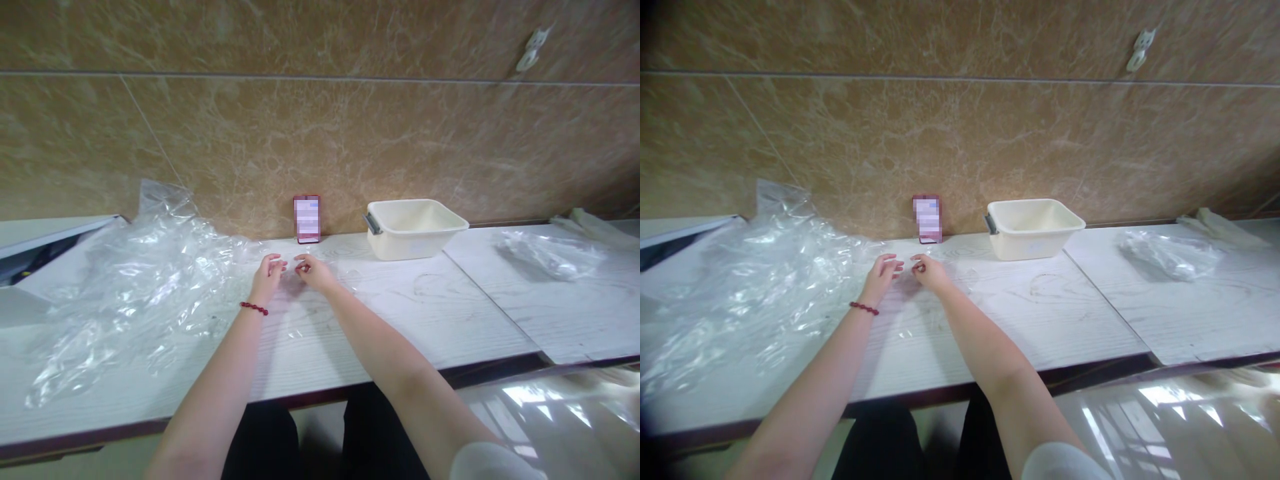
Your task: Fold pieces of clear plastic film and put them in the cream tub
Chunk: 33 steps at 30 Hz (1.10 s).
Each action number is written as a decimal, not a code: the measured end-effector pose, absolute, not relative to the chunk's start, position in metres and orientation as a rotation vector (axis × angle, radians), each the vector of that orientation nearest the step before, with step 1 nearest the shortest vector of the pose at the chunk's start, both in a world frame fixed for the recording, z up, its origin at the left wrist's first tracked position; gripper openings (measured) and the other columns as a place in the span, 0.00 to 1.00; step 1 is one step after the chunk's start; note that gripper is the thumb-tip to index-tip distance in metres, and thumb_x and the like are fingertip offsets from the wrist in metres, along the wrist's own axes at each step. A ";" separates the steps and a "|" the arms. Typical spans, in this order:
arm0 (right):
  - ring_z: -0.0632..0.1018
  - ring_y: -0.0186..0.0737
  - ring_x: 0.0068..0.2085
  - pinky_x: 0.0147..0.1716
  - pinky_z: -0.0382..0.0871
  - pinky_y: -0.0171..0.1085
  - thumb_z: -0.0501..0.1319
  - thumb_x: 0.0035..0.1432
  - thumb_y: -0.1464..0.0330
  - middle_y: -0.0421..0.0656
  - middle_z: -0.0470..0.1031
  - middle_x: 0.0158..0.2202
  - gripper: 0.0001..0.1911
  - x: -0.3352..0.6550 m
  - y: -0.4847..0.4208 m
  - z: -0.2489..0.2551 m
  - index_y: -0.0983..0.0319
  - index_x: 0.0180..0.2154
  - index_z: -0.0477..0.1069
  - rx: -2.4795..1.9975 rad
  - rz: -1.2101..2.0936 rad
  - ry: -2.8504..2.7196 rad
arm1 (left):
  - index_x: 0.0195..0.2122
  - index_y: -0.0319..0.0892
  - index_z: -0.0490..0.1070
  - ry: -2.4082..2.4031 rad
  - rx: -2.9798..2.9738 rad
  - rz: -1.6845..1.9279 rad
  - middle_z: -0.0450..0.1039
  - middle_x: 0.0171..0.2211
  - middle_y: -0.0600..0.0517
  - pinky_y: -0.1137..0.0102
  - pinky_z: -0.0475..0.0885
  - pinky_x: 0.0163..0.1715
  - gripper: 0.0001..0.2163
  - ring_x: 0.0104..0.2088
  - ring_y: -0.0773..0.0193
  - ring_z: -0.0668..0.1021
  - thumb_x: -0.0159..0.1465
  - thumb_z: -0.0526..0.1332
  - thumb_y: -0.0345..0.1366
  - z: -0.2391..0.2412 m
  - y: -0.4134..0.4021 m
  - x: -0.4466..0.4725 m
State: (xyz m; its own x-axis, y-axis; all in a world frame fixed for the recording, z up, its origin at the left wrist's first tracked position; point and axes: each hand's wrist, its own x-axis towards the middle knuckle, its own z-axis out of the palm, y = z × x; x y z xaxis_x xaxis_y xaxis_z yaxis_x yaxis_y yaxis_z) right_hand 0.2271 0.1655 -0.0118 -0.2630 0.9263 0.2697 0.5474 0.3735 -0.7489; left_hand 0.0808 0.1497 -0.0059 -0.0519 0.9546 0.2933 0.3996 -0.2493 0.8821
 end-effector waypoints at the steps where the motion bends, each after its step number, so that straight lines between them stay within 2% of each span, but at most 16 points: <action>1: 0.69 0.29 0.30 0.33 0.62 0.29 0.54 0.49 0.71 0.37 0.72 0.31 0.17 0.228 0.166 -0.013 0.60 0.44 0.61 -1.265 0.681 -1.932 | 0.41 0.41 0.58 1.517 1.779 1.222 0.70 0.34 0.48 0.68 0.68 0.32 0.18 0.33 0.64 0.74 0.53 0.52 0.46 -0.007 0.149 0.078; 5: 0.69 0.30 0.32 0.33 0.61 0.29 0.53 0.48 0.72 0.38 0.71 0.30 0.10 0.231 0.166 -0.015 0.62 0.35 0.66 -1.257 0.612 -2.000 | 0.39 0.41 0.61 1.736 2.122 0.852 0.69 0.31 0.50 0.69 0.67 0.32 0.22 0.31 0.63 0.73 0.44 0.60 0.46 -0.011 0.143 0.072; 9: 0.69 0.31 0.36 0.37 0.59 0.30 0.53 0.46 0.75 0.39 0.70 0.32 0.08 0.235 0.164 -0.008 0.62 0.31 0.68 -1.245 0.475 -2.114 | 0.36 0.44 0.63 1.766 2.161 0.618 0.69 0.26 0.54 0.71 0.66 0.30 0.14 0.29 0.65 0.73 0.48 0.58 0.39 -0.012 0.141 0.075; 14: 0.69 0.33 0.38 0.40 0.57 0.32 0.53 0.47 0.75 0.41 0.70 0.34 0.09 0.247 0.160 0.005 0.60 0.30 0.70 -1.343 0.296 -2.289 | 0.34 0.44 0.65 1.721 2.210 0.591 0.69 0.25 0.54 0.72 0.65 0.29 0.10 0.28 0.66 0.72 0.50 0.55 0.33 -0.009 0.142 0.078; 18: 0.69 0.33 0.38 0.39 0.58 0.31 0.53 0.48 0.74 0.42 0.70 0.34 0.11 0.255 0.157 0.008 0.60 0.32 0.71 -1.355 0.300 -2.376 | 0.34 0.42 0.67 1.635 2.256 0.626 0.70 0.27 0.52 0.72 0.66 0.29 0.11 0.28 0.65 0.72 0.50 0.56 0.39 -0.006 0.142 0.076; 20: 0.69 0.33 0.38 0.38 0.59 0.30 0.53 0.48 0.75 0.42 0.70 0.34 0.11 0.257 0.158 0.006 0.61 0.32 0.72 -1.343 0.312 -2.389 | 0.34 0.42 0.69 1.598 2.283 0.653 0.70 0.29 0.51 0.71 0.66 0.31 0.13 0.30 0.64 0.72 0.52 0.54 0.43 -0.005 0.143 0.073; 23: 0.70 0.33 0.38 0.38 0.59 0.29 0.52 0.48 0.76 0.42 0.71 0.34 0.12 0.258 0.163 0.001 0.61 0.32 0.72 -1.331 0.319 -2.376 | 0.34 0.43 0.71 1.612 2.347 0.681 0.70 0.32 0.49 0.70 0.65 0.38 0.14 0.35 0.63 0.71 0.56 0.50 0.42 -0.006 0.147 0.065; 27: 0.70 0.33 0.40 0.40 0.59 0.30 0.52 0.48 0.77 0.41 0.72 0.34 0.14 0.259 0.169 -0.004 0.61 0.32 0.73 -1.321 0.343 -2.372 | 0.38 0.48 0.71 1.663 2.410 0.679 0.69 0.38 0.50 0.66 0.61 0.46 0.14 0.42 0.62 0.69 0.56 0.51 0.41 -0.014 0.155 0.059; 33: 0.69 0.33 0.41 0.43 0.58 0.30 0.49 0.48 0.79 0.41 0.73 0.34 0.17 0.261 0.170 -0.005 0.61 0.33 0.74 -1.288 0.359 -2.389 | 0.41 0.55 0.70 1.666 2.491 0.487 0.65 0.45 0.52 0.65 0.56 0.50 0.13 0.50 0.60 0.62 0.56 0.51 0.44 -0.020 0.156 0.062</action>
State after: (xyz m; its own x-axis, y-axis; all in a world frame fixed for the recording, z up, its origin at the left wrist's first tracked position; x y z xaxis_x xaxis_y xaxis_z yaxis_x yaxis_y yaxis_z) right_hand 0.2608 0.1702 -0.0048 -0.4947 0.8395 0.2247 0.7362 0.5423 -0.4050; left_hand 0.0623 0.1557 -0.0204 0.3485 0.9146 0.2049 0.8809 -0.3943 0.2619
